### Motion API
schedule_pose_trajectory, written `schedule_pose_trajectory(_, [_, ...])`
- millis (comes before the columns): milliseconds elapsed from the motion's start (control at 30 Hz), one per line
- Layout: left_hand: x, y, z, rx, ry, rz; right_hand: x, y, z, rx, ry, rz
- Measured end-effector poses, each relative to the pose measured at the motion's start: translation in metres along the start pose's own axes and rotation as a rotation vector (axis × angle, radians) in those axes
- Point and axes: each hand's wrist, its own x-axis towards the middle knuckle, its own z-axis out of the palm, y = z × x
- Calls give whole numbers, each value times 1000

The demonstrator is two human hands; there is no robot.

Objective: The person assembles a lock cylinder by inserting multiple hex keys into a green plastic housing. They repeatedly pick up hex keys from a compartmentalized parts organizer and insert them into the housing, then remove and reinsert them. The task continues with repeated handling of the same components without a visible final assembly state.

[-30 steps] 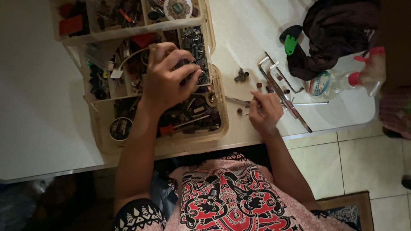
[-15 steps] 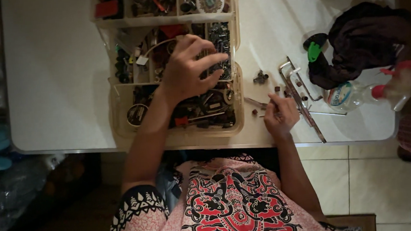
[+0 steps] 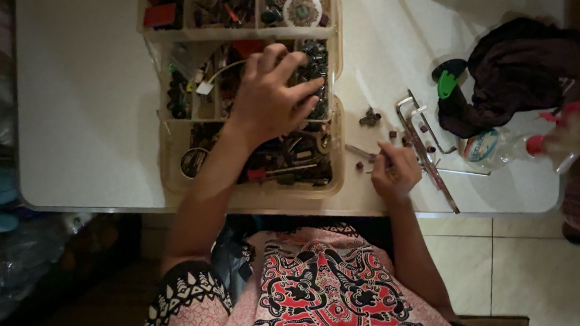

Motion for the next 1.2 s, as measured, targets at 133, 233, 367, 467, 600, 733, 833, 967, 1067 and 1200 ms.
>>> schedule_pose_trajectory(133, [1,-3,-3,9,-4,-9,-1,3,1,-22,-9,12])
schedule_pose_trajectory(233, [0,-4,-4,-13,7,-7,-2,3,1,-26,-8,31])
schedule_pose_trajectory(367, [-1,-6,-9,-70,22,-2,0,1,-1,-31,-18,30])
schedule_pose_trajectory(467, [-7,-3,-11,-64,3,-16,-1,-1,-2,-14,-36,45])
schedule_pose_trajectory(600, [-11,0,-10,-3,18,-64,1,-1,-1,-25,-44,23])
schedule_pose_trajectory(733, [-13,-1,-4,-17,34,-106,1,-2,-1,-30,-35,-20])
schedule_pose_trajectory(833, [-12,-3,2,-56,77,-84,2,-3,-1,-33,-34,-12])
schedule_pose_trajectory(967, [-15,-3,2,-120,138,-71,0,-1,-1,-31,-36,-10])
schedule_pose_trajectory(1067, [-16,-1,-4,-149,134,-74,1,0,0,-33,-32,-20])
schedule_pose_trajectory(1200, [-23,7,-13,-169,138,-68,0,-1,-1,-29,-32,-25])
